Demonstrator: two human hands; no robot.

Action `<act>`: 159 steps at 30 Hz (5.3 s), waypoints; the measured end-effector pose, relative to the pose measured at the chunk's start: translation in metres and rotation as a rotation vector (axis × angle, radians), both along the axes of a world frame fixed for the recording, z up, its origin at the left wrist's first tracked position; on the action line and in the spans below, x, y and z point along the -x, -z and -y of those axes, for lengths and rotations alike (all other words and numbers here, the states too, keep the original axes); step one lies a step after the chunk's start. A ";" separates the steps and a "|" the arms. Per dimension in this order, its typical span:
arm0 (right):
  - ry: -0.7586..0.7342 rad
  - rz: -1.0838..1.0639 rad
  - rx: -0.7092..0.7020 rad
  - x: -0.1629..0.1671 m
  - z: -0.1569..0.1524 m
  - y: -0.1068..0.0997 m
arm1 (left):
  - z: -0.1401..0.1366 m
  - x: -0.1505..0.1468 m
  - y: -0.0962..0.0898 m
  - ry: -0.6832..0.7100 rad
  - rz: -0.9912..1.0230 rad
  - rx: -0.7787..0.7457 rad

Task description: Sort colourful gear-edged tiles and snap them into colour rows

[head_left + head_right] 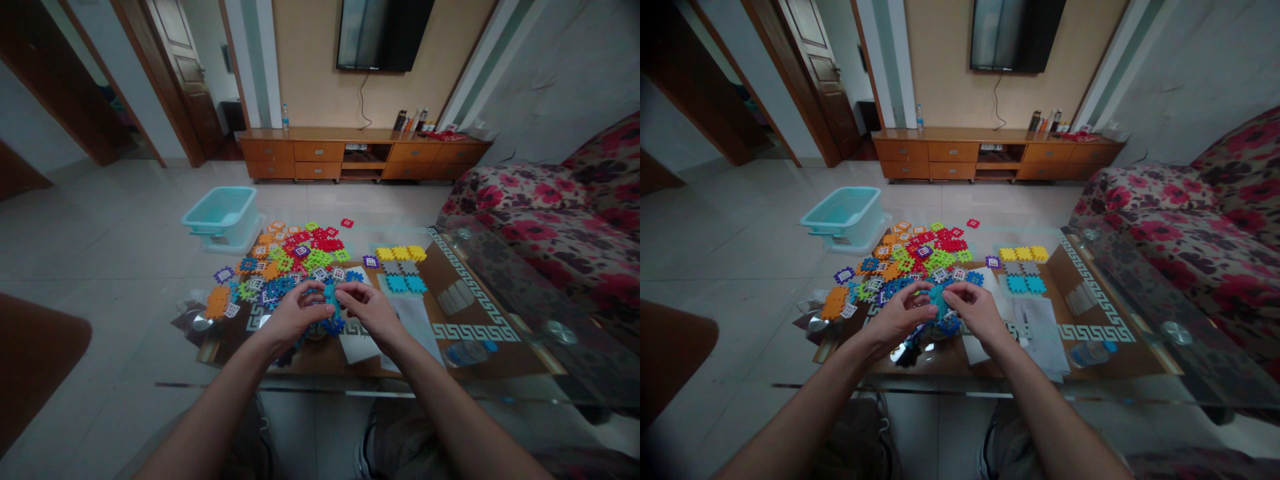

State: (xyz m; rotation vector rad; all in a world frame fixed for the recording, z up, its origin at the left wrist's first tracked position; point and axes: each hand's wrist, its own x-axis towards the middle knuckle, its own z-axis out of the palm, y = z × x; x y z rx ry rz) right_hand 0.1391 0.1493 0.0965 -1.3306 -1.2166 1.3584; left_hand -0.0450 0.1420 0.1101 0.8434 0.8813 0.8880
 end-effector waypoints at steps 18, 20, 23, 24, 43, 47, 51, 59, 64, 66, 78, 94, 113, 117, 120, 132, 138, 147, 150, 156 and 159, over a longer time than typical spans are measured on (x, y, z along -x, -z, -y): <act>-0.290 0.364 -0.477 0.000 0.010 0.001 | -0.003 0.002 0.005 -0.083 -0.061 0.170; -0.283 0.382 -0.492 0.001 0.009 0.003 | -0.002 0.002 0.005 -0.077 -0.064 0.169; -0.271 0.391 -0.509 0.000 0.009 0.002 | -0.003 0.003 0.005 -0.075 -0.069 0.172; -0.268 0.393 -0.514 0.000 0.009 0.001 | -0.003 0.003 0.005 -0.073 -0.068 0.172; -0.273 0.415 -0.570 0.000 0.009 -0.005 | -0.004 0.004 0.010 0.002 -0.043 0.174; -0.299 0.415 -0.582 0.001 0.011 -0.007 | -0.005 0.002 0.008 -0.025 -0.041 0.165; -0.319 0.410 -0.588 0.001 0.011 -0.008 | -0.004 0.001 0.004 -0.034 -0.042 0.173; -0.319 0.399 -0.575 0.001 0.012 -0.008 | -0.004 0.002 0.006 -0.053 -0.040 0.164; -0.314 0.403 -0.556 0.002 0.012 -0.008 | -0.004 0.001 0.005 -0.071 -0.054 0.160; -0.314 0.412 -0.558 0.002 0.012 -0.008 | -0.004 0.001 0.005 -0.075 -0.054 0.157; -0.302 0.411 -0.577 0.002 0.011 -0.001 | -0.004 0.000 0.004 -0.107 -0.088 0.157; -0.213 0.213 -0.116 0.008 0.008 0.011 | -0.012 0.002 0.009 -0.350 -0.109 -0.003; -0.069 -0.059 0.051 0.021 0.006 0.020 | -0.011 -0.002 0.010 -0.348 -0.110 -0.057; -0.050 -0.071 0.064 0.022 0.006 0.018 | -0.011 -0.002 0.010 -0.335 -0.102 -0.057; -0.033 -0.073 0.054 0.023 0.006 0.017 | -0.012 -0.002 0.011 -0.335 -0.098 -0.062; -0.022 -0.029 -0.078 0.021 0.006 0.020 | -0.011 0.000 0.008 -0.322 -0.075 -0.113; 0.015 -0.037 -0.057 0.021 0.005 0.021 | -0.010 0.001 0.008 -0.311 -0.081 -0.203; 0.039 -0.076 -0.025 0.022 0.005 0.022 | -0.012 0.002 0.010 -0.283 -0.133 -0.228; 0.036 -0.089 -0.021 0.022 0.004 0.021 | -0.012 0.003 0.011 -0.282 -0.139 -0.231; 0.036 -0.065 -0.011 0.021 0.004 0.021 | -0.013 0.003 0.010 -0.276 -0.164 -0.229; 0.026 -0.056 -0.018 0.021 0.004 0.021 | -0.012 0.002 0.010 -0.279 -0.165 -0.228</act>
